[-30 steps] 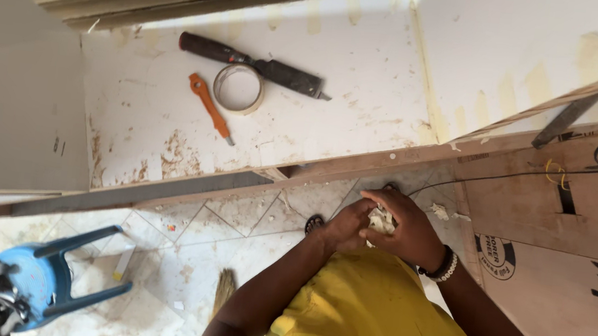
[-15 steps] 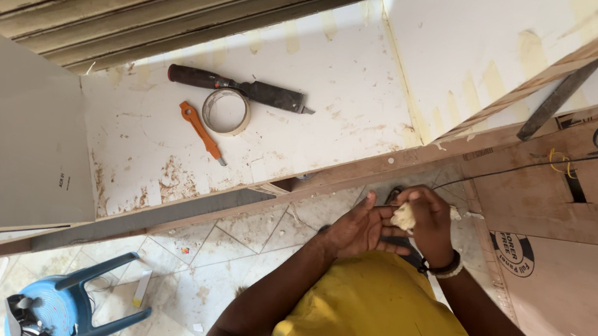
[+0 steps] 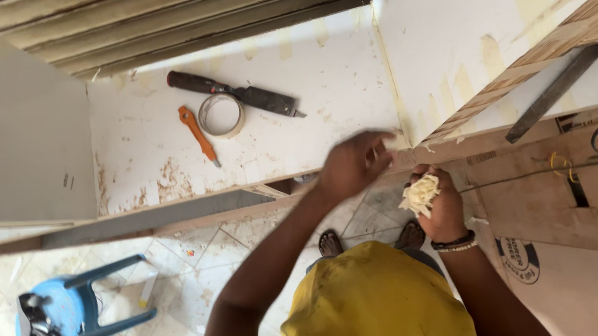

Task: The person applies a white substance, likely caulk or adhesive, to the seams of a wooden structure using a small tool. They then smooth the applied substance with their fingers and wipe away excess material with a cloth.

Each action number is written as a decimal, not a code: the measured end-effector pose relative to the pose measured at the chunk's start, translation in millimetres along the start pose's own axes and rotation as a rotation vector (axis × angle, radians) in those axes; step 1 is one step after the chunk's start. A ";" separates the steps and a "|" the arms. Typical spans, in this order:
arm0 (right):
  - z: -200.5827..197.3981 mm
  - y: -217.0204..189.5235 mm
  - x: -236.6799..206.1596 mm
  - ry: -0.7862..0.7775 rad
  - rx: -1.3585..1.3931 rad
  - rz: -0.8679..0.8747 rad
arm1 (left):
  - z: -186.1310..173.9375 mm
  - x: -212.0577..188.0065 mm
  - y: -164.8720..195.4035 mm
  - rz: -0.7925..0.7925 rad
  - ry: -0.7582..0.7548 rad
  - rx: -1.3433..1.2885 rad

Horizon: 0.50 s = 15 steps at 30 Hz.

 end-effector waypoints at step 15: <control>-28.3 -32.6 0.9 -0.071 -0.162 0.268 | 16.8 55.1 1.2 0.176 -0.030 0.546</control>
Point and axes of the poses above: each hand's wrist, its own x-axis towards the middle knuckle, its own z-axis out of the palm, y = z × x, the point moved 4 cm from there along x, towards the middle knuckle, and after that the axes turned 13 degrees about z, right-handed, at the moved point
